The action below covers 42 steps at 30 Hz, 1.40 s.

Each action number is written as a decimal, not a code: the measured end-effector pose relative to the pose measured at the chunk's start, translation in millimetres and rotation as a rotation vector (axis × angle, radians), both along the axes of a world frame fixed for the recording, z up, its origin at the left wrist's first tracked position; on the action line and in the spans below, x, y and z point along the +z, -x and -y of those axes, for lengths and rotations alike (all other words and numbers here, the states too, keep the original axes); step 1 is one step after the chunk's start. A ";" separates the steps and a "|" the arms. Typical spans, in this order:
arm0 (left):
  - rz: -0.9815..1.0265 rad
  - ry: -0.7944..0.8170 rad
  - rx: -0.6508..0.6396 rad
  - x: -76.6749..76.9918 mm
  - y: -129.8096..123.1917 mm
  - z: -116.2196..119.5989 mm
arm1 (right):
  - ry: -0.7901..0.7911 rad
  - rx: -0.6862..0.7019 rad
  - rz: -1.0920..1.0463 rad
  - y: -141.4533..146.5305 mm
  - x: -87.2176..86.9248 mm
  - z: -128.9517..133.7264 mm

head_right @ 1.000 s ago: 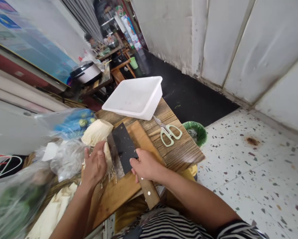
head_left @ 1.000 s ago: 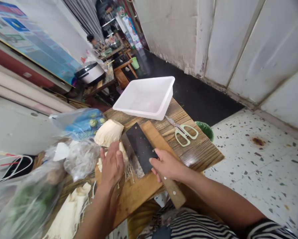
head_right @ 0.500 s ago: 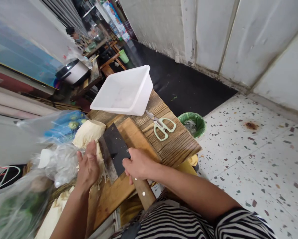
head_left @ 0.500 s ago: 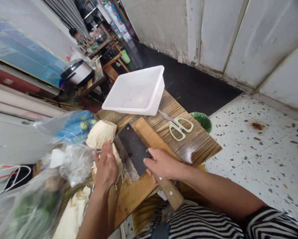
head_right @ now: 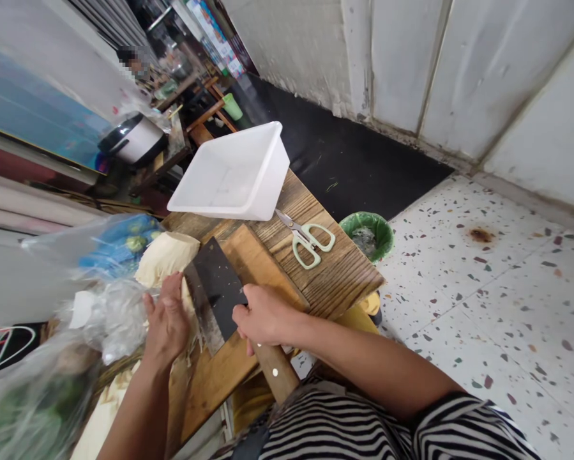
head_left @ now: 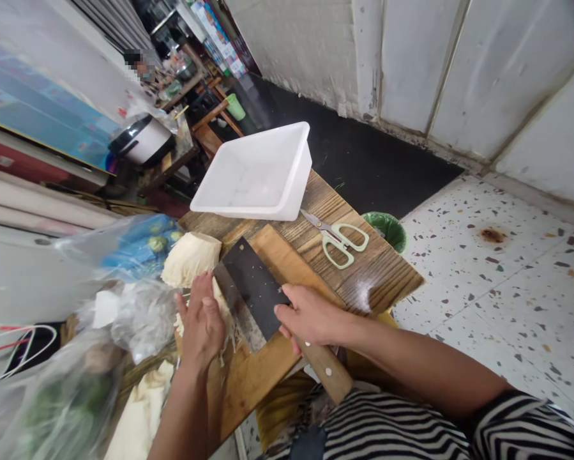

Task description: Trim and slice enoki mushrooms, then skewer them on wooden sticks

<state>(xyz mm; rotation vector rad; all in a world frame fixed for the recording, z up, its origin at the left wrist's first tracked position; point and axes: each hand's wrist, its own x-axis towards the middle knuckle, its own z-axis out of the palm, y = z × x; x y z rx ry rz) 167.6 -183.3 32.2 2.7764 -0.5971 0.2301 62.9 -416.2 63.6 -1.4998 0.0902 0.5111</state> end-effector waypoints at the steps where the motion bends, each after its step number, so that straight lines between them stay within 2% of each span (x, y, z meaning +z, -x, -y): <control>1: 0.000 -0.004 -0.002 -0.3 -0.1 -0.3 | 0.001 0.005 -0.002 0.0 0.2 -0.1; 4: 0.004 -0.016 -0.003 -2.4 -1.0 -3.0 | 0.024 0.019 0.001 1.0 0.2 -0.6; 10: 0.003 -0.031 -0.003 -5.0 -3.0 -5.5 | 0.173 0.057 0.073 1.6 -2.2 -3.4; 16: -0.009 -0.017 -0.002 -3.0 -2.2 -1.3 | 0.222 0.047 0.117 -3.6 -3.0 -14.5; 22: 0.014 -0.005 -0.040 -6.7 -4.0 -5.0 | 0.389 0.039 0.181 6.8 -1.1 -21.2; 28: 0.034 0.007 -0.046 -12.0 -7.2 -8.6 | 0.396 0.028 0.202 -12.4 4.3 -29.8; 35: 0.030 0.013 -0.057 -13.8 -4.9 -7.7 | 0.420 0.072 0.220 1.2 -2.6 -30.4; 40: -0.007 0.053 -0.026 -12.1 -7.9 -7.7 | 0.477 0.041 0.249 -24.6 1.1 -42.7; 42: -0.015 0.054 -0.020 -11.6 -8.3 -7.3 | 0.488 0.046 0.244 -25.5 0.7 -44.6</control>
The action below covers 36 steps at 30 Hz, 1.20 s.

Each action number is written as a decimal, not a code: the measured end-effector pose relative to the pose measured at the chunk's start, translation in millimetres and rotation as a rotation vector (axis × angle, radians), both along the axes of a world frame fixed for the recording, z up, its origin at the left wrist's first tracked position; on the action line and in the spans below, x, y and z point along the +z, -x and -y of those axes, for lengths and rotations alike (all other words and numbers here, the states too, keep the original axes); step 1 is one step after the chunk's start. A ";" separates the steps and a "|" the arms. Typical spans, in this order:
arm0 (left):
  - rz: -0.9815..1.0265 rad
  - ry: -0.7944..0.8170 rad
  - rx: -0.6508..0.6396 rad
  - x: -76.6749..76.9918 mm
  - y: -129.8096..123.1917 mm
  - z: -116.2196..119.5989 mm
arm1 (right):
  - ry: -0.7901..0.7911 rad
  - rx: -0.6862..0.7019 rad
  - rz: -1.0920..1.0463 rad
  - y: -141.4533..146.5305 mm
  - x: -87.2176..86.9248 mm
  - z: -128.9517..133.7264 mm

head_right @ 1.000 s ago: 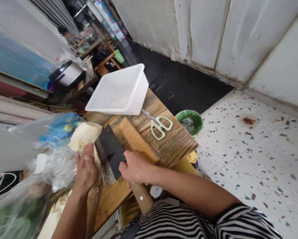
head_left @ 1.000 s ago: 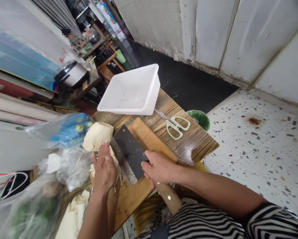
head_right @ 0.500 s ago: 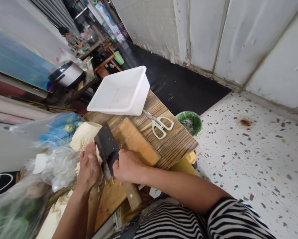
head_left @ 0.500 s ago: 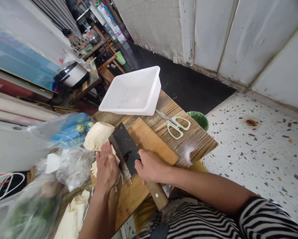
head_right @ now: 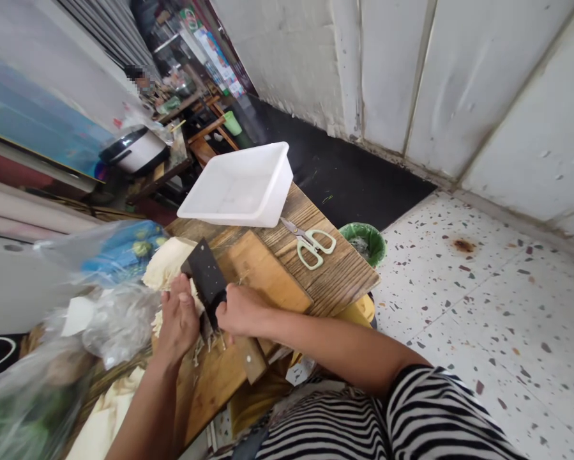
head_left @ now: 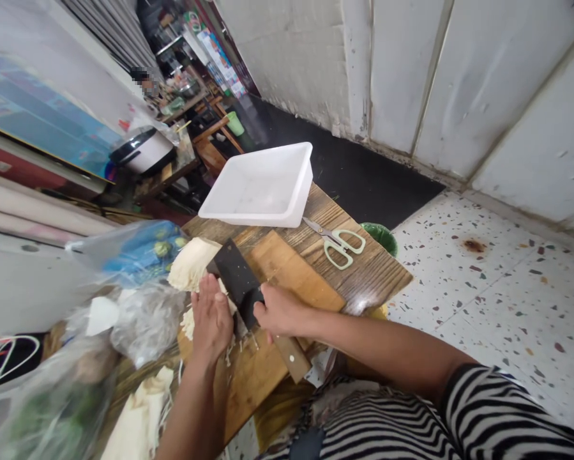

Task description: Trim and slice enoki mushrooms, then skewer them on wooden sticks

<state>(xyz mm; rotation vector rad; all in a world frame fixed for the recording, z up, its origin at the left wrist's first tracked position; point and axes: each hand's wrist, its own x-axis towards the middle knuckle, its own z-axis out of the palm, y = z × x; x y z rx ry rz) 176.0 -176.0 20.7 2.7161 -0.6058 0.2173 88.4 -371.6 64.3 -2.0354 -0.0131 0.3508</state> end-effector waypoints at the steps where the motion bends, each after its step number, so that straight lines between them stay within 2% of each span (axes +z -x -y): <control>1: 0.002 -0.001 -0.001 0.1 0.3 0.4 | -0.005 0.008 -0.005 3.8 -1.6 0.0; 6: 0.022 0.020 -0.005 1.1 1.9 3.9 | -0.025 -0.005 -0.027 22.4 -11.4 -3.5; 11: -0.037 0.038 0.067 5.0 0.6 7.3 | -0.071 -0.055 -0.059 -6.2 -5.4 -23.5; 13: -0.056 0.047 0.062 7.1 2.1 8.6 | -0.136 -0.056 -0.091 -9.5 -4.1 -30.8; 16: -0.085 0.067 0.050 13.9 5.7 12.1 | -0.284 -0.107 -0.140 1.0 -3.2 -37.9; 20: -0.094 0.092 0.046 39.8 4.9 18.1 | -0.385 -0.158 -0.107 11.5 14.0 -40.7; 25: 0.033 0.110 0.079 90.6 -4.0 11.8 | -0.359 -0.098 0.045 0.1 57.3 -48.3; 28: 0.140 0.111 0.138 116.0 -1.7 -6.3 | -0.362 -0.006 0.124 -4.6 78.0 -61.1; 31: 0.215 0.100 0.218 131.5 8.0 -39.0 | -0.380 0.089 0.157 -7.1 88.2 -85.6; 34: 0.220 0.062 0.328 131.9 21.4 -83.7 | -0.451 0.183 0.098 -11.7 84.2 -123.2; 36: 0.206 0.034 0.419 120.0 31.3 -116.3 | -0.510 0.252 0.007 -15.3 73.0 -152.7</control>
